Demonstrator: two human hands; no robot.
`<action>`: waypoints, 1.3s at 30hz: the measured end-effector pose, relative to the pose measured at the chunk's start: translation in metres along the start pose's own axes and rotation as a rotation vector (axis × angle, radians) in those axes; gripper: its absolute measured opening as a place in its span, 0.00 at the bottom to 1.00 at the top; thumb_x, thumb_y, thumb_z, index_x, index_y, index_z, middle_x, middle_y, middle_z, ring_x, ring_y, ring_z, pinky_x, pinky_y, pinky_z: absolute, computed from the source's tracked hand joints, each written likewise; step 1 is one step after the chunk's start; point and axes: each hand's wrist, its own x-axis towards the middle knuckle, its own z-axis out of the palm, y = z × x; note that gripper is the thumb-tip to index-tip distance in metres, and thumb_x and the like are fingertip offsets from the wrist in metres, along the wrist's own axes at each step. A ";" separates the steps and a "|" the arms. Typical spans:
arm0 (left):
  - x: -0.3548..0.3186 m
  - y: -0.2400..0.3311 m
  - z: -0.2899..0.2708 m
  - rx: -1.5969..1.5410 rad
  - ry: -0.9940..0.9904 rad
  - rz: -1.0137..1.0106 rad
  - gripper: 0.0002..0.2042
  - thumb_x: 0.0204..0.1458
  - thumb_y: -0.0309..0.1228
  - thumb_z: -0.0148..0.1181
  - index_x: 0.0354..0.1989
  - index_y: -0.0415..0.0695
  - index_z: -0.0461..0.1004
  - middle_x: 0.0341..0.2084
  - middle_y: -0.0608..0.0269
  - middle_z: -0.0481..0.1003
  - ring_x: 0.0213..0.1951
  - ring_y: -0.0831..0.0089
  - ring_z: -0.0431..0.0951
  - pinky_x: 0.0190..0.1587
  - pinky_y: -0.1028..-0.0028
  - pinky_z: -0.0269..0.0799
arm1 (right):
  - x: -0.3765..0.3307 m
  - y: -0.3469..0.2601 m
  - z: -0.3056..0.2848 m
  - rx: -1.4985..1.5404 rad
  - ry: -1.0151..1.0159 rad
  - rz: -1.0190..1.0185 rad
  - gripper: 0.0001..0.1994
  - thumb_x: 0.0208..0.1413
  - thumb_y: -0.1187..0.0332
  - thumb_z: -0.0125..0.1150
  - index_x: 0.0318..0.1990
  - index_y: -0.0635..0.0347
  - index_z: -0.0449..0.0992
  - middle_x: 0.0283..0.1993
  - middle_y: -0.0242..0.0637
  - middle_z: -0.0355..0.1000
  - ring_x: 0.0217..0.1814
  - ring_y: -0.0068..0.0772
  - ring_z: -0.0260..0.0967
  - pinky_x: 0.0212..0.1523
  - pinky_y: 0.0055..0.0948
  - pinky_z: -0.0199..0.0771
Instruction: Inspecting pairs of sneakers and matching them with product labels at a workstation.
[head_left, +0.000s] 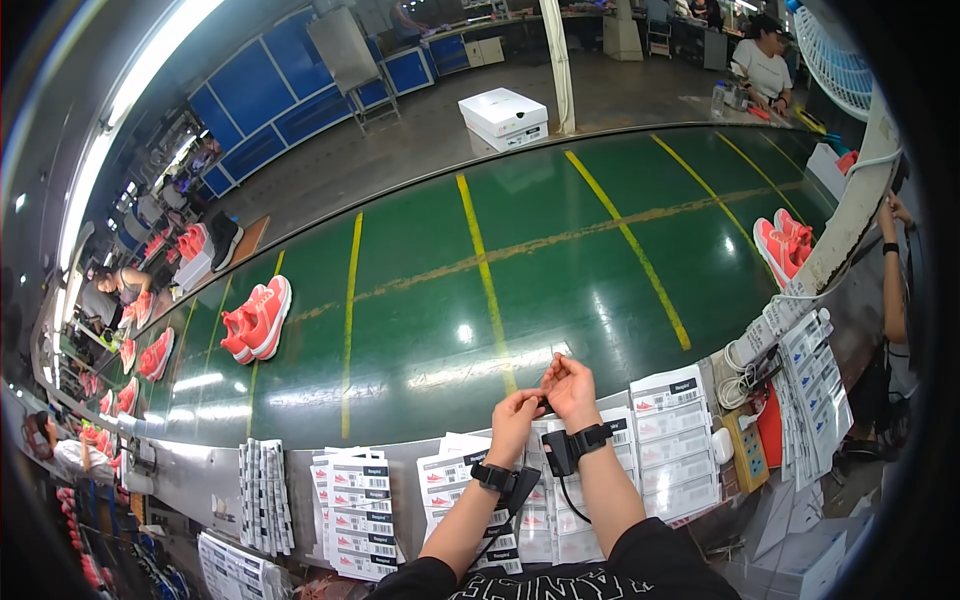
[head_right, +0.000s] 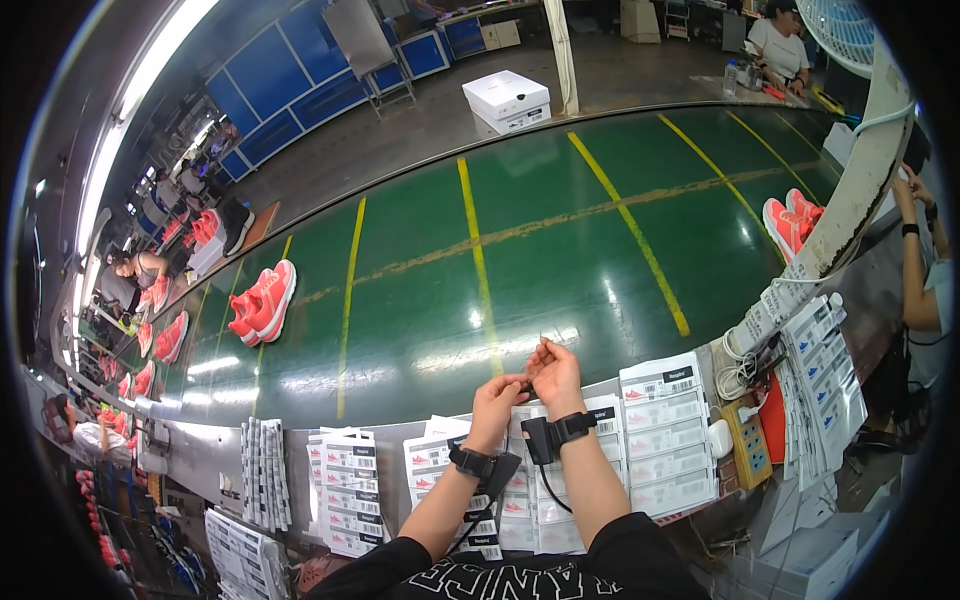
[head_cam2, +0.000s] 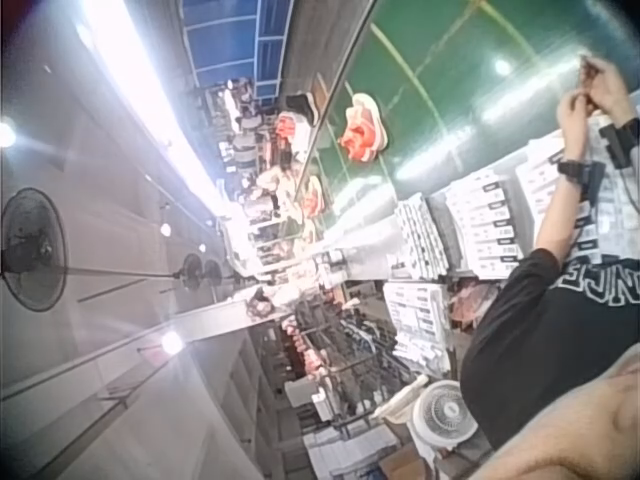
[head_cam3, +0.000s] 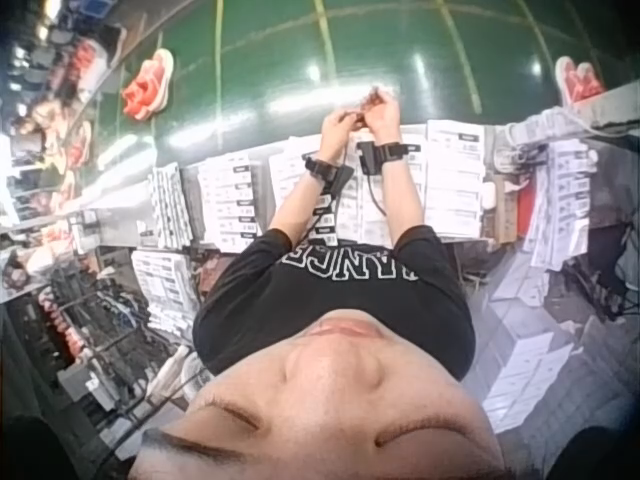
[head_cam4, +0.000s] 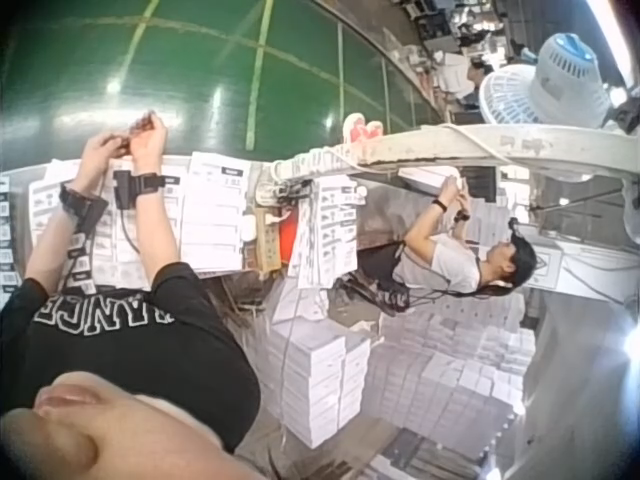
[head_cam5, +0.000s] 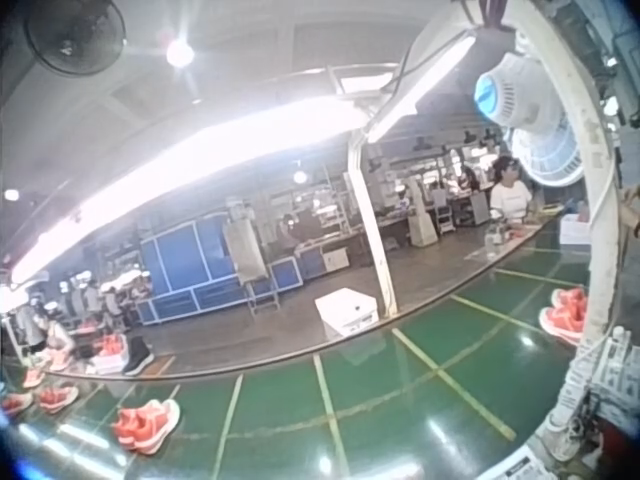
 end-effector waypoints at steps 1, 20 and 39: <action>0.000 0.000 0.000 0.003 -0.003 0.004 0.11 0.54 0.25 0.48 0.41 0.31 0.71 0.37 0.57 0.73 0.37 0.76 0.73 0.42 0.79 0.71 | 0.001 0.000 0.000 0.002 0.003 0.003 0.06 0.53 0.72 0.48 0.35 0.63 0.70 0.26 0.32 0.68 0.27 0.27 0.66 0.29 0.26 0.71; 0.001 -0.002 -0.001 0.011 0.005 -0.001 0.11 0.54 0.25 0.48 0.41 0.31 0.71 0.37 0.57 0.73 0.37 0.76 0.73 0.42 0.79 0.71 | -0.001 0.000 0.002 -0.004 0.034 -0.002 0.06 0.53 0.71 0.48 0.36 0.62 0.71 0.26 0.32 0.68 0.26 0.28 0.66 0.28 0.27 0.71; 0.002 -0.004 0.000 0.026 0.013 0.011 0.10 0.54 0.24 0.48 0.39 0.33 0.73 0.35 0.60 0.74 0.34 0.79 0.74 0.39 0.81 0.71 | 0.004 0.000 -0.004 -0.020 0.006 0.019 0.06 0.54 0.70 0.48 0.36 0.60 0.71 0.26 0.31 0.68 0.27 0.28 0.66 0.29 0.27 0.72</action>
